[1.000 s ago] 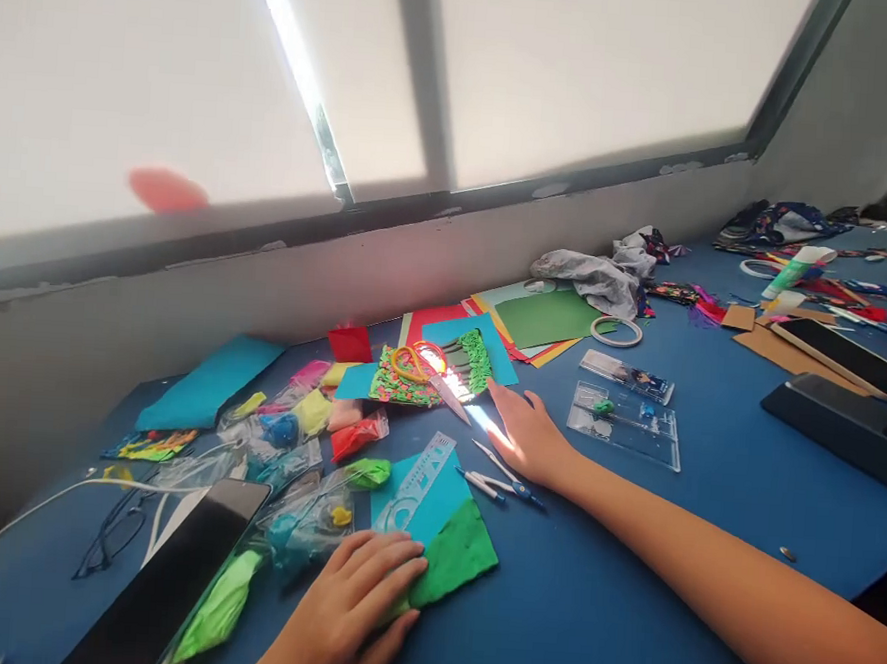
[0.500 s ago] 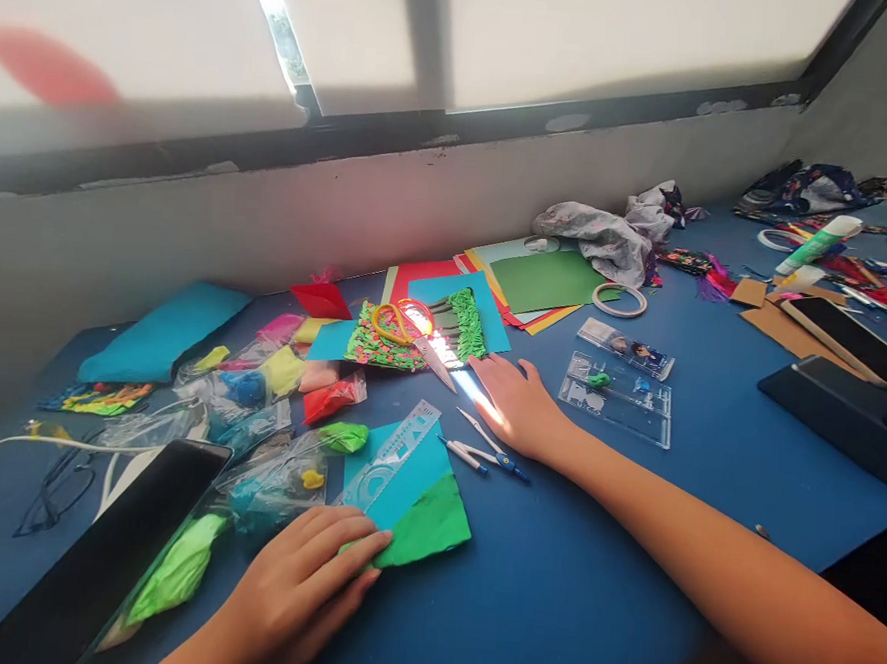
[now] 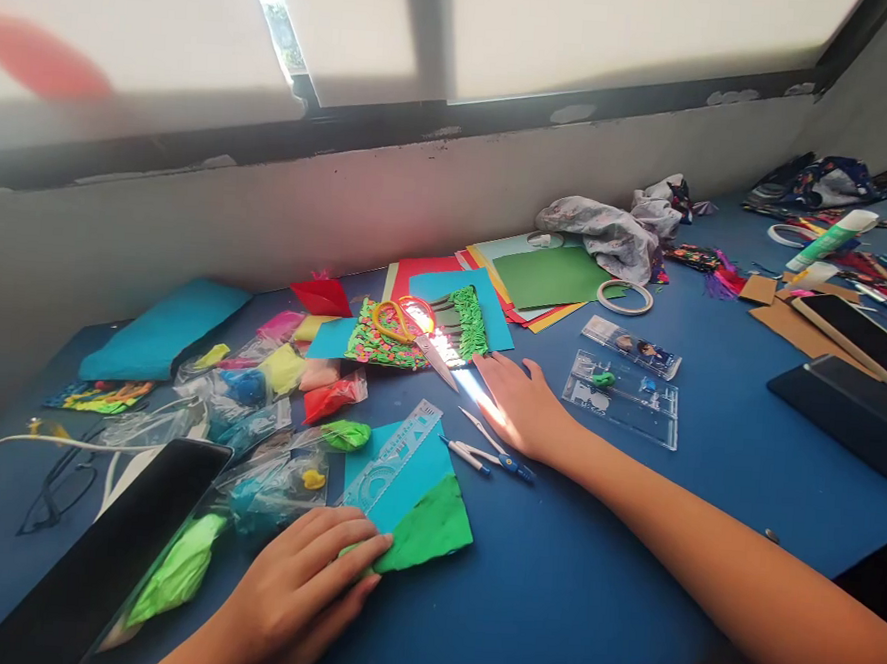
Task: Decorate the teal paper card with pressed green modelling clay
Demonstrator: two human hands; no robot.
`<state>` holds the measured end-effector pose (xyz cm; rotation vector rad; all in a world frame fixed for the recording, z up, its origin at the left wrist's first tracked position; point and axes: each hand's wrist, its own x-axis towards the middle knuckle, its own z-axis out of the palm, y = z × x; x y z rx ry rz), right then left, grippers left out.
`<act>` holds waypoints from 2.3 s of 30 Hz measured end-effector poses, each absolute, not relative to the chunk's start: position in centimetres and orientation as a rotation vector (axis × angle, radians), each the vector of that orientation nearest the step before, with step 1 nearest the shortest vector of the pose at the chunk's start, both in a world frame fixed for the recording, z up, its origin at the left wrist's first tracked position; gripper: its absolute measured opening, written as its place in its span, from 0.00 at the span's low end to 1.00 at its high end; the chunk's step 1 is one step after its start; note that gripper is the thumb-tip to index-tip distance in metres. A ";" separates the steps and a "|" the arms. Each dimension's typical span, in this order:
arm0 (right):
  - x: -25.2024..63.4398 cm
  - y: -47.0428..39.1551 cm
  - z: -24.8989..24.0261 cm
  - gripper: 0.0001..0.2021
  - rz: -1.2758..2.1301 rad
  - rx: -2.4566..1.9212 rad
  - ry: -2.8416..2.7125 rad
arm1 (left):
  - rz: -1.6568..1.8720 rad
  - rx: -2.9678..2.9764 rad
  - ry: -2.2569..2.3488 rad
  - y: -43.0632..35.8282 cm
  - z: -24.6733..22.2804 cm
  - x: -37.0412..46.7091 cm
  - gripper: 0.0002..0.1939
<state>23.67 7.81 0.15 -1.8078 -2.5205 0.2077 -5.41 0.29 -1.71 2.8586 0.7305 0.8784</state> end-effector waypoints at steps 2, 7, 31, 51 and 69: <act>23.7 7.8 0.2 0.30 0.203 -1.793 -2.522 | 0.875 2.856 0.738 0.2 -1.7 -5.5 0.12; 23.8 7.9 0.2 0.29 0.202 -1.759 -2.532 | 0.883 2.870 0.735 0.3 -1.3 -5.4 0.12; 23.7 7.8 0.2 0.29 0.176 -1.784 -2.562 | 0.871 2.876 0.743 0.2 -1.5 -5.6 0.12; 23.3 7.7 0.9 0.29 0.227 -1.831 -2.569 | 0.854 2.864 0.714 0.2 -1.7 -5.7 0.12; 23.5 7.5 -0.1 0.26 0.051 -1.754 -2.551 | 0.927 3.032 0.664 0.1 0.3 -4.3 0.12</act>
